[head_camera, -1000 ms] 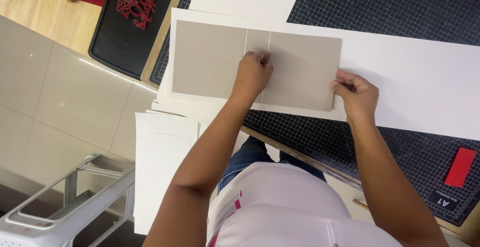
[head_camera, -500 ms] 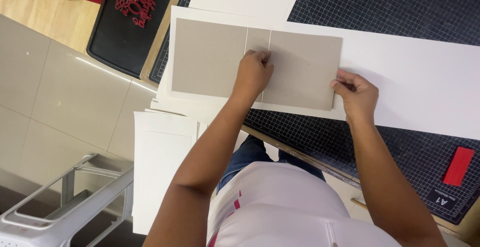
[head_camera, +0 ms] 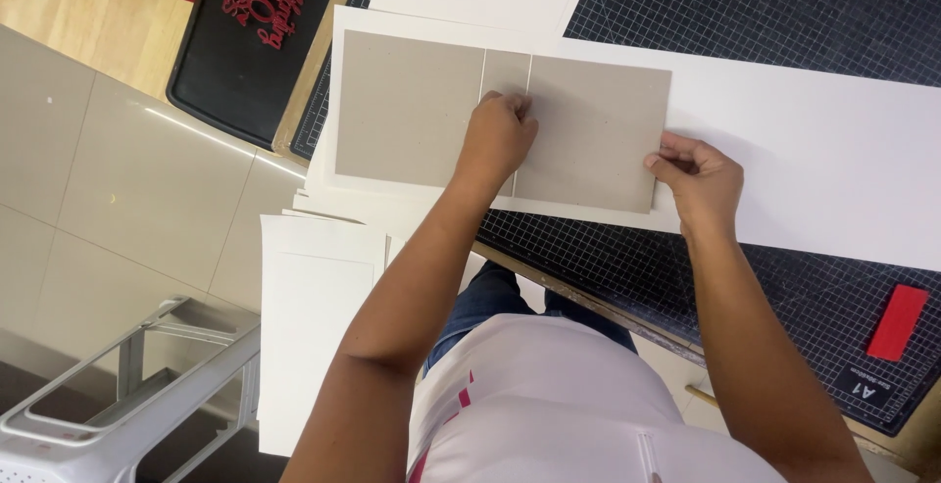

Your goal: The person applies glue to small rectangular pieces using a roller, places them onto larger white sheets, smooths them with a red squeegee, and trims the edges with a utility knife. The process is repeated for multiple pieces, resulting in finished card-like items.

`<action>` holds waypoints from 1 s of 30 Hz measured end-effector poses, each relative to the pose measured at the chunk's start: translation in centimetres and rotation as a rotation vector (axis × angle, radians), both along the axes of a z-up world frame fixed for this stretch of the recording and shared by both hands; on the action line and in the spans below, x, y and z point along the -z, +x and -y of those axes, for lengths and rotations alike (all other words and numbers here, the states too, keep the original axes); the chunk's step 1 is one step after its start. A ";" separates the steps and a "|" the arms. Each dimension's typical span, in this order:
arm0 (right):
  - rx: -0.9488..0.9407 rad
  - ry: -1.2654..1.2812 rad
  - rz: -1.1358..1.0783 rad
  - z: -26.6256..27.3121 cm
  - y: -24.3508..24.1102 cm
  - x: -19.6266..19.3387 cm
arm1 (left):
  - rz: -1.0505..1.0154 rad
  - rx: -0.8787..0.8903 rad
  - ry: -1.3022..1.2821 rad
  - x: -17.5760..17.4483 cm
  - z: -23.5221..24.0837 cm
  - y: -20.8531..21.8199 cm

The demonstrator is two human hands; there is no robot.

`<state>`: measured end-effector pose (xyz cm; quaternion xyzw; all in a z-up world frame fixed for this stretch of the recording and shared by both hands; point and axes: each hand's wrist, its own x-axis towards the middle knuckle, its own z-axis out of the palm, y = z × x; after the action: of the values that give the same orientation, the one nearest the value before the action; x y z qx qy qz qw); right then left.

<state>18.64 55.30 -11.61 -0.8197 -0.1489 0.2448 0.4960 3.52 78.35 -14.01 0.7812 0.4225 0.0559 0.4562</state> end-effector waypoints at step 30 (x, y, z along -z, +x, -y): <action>0.012 -0.006 0.084 0.3 -0.6 1.0 | -0.002 0.001 0.040 -0.2 0.7 -0.3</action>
<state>18.00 55.05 -12.58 -0.8316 -0.1639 0.2076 0.4883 3.24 77.66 -13.77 0.7905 0.4213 0.0631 0.4400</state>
